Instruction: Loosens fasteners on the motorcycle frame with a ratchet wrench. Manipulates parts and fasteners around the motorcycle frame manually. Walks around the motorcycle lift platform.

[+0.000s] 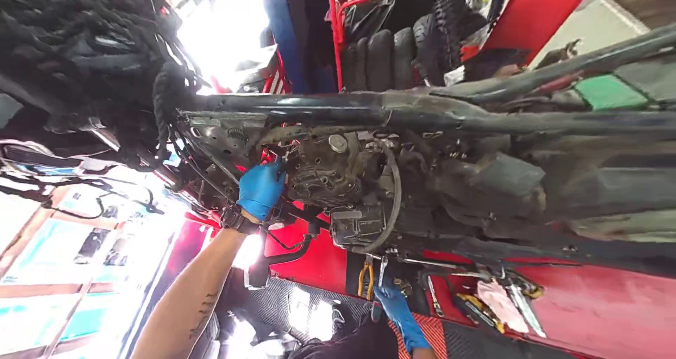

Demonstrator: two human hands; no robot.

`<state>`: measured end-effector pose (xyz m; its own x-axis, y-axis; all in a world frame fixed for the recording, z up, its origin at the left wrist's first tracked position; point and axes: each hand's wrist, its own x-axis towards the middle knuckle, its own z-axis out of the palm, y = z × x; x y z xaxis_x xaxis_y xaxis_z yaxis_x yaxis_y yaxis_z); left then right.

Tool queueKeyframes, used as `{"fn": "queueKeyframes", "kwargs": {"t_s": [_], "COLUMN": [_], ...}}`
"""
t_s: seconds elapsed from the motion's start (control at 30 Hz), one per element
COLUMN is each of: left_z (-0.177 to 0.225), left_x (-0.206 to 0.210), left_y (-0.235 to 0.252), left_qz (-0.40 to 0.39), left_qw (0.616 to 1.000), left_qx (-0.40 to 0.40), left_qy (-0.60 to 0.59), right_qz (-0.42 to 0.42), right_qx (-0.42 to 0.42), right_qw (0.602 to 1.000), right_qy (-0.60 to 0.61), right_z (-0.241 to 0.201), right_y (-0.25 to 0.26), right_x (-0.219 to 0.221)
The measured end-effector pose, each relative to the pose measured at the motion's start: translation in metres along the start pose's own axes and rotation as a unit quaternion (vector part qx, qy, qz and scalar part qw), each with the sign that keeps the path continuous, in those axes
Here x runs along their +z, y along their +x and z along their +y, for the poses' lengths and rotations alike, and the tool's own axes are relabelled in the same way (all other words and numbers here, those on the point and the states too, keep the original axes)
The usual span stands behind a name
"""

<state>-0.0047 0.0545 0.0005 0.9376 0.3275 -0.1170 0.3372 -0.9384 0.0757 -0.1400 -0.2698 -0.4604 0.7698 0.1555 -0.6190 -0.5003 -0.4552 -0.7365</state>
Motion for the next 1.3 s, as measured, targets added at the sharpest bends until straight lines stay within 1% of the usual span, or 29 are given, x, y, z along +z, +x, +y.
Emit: {"fn": "queueKeyframes", "kwargs": {"t_s": [0.17, 0.2, 0.27, 0.33, 0.37, 0.47, 0.53, 0.63, 0.7, 0.77, 0.83, 0.9, 0.97, 1.07, 1.13, 1.2, 1.3], "left_z": [0.011, 0.013, 0.014, 0.012, 0.012, 0.017, 0.018, 0.014, 0.015, 0.016, 0.016, 0.014, 0.011, 0.005, 0.003, 0.001, 0.001], "left_x": [0.007, 0.008, 0.009, 0.01, 0.01, 0.011, 0.013, 0.018, 0.017, 0.014, 0.01, 0.006, 0.007, 0.015, 0.016, 0.014, 0.003], "left_y": [-0.001, -0.001, -0.002, -0.001, -0.001, -0.004, -0.005, -0.006, -0.004, -0.003, -0.003, -0.003, -0.001, 0.003, 0.005, 0.005, 0.01], "left_qz": [0.015, 0.019, 0.019, 0.015, 0.013, 0.015, 0.016, 0.026, 0.024, 0.016, -0.002, -0.017, -0.016, 0.0, 0.003, -0.002, -0.025], "left_qw": [0.999, 0.998, 0.998, 0.999, 0.998, 0.997, 0.998, 0.999, 0.999, 0.999, 0.999, 0.999, 0.999, 0.996, 0.997, 0.997, 0.996], "left_qx": [-0.042, -0.051, -0.054, -0.05, -0.052, -0.062, -0.059, -0.046, -0.043, -0.043, -0.041, -0.041, -0.041, -0.035, -0.02, -0.007, -0.021], "left_qy": [-0.026, -0.023, -0.009, 0.008, 0.018, 0.034, 0.019, 0.008, 0.015, 0.024, 0.03, 0.015, -0.03, -0.078, -0.077, -0.073, -0.084], "right_qz": [-0.061, -0.069, -0.095, -0.147, -0.179, -0.265, -0.308, -0.333, -0.326, -0.332, -0.348, -0.347, -0.339, -0.323, -0.317, -0.315, -0.31], "right_qx": [0.025, 0.028, 0.027, 0.004, -0.019, -0.103, -0.148, -0.165, -0.155, -0.138, -0.122, -0.115, -0.115, -0.117, -0.104, -0.098, -0.094], "right_qw": [0.998, 0.997, 0.989, 0.97, 0.961, 0.941, 0.927, 0.917, 0.917, 0.914, 0.905, 0.9, 0.902, 0.915, 0.923, 0.923, 0.923], "right_qy": [-0.025, -0.039, -0.111, -0.193, -0.211, -0.186, -0.152, -0.145, -0.169, -0.189, -0.212, -0.239, -0.243, -0.213, -0.193, -0.197, -0.208], "right_z": [-0.004, -0.008, -0.021, -0.043, -0.059, -0.119, -0.148, -0.173, -0.17, -0.156, -0.145, -0.138, -0.131, -0.123, -0.122, -0.124, -0.125], "right_y": [-0.014, -0.014, -0.014, -0.017, -0.022, -0.047, -0.052, -0.045, -0.033, -0.022, -0.019, -0.017, -0.015, -0.014, -0.017, -0.021, -0.023], "right_x": [-0.031, -0.04, -0.059, -0.077, -0.085, -0.102, -0.106, -0.098, -0.087, -0.073, -0.061, -0.057, -0.057, -0.065, -0.073, -0.079, -0.082]}}
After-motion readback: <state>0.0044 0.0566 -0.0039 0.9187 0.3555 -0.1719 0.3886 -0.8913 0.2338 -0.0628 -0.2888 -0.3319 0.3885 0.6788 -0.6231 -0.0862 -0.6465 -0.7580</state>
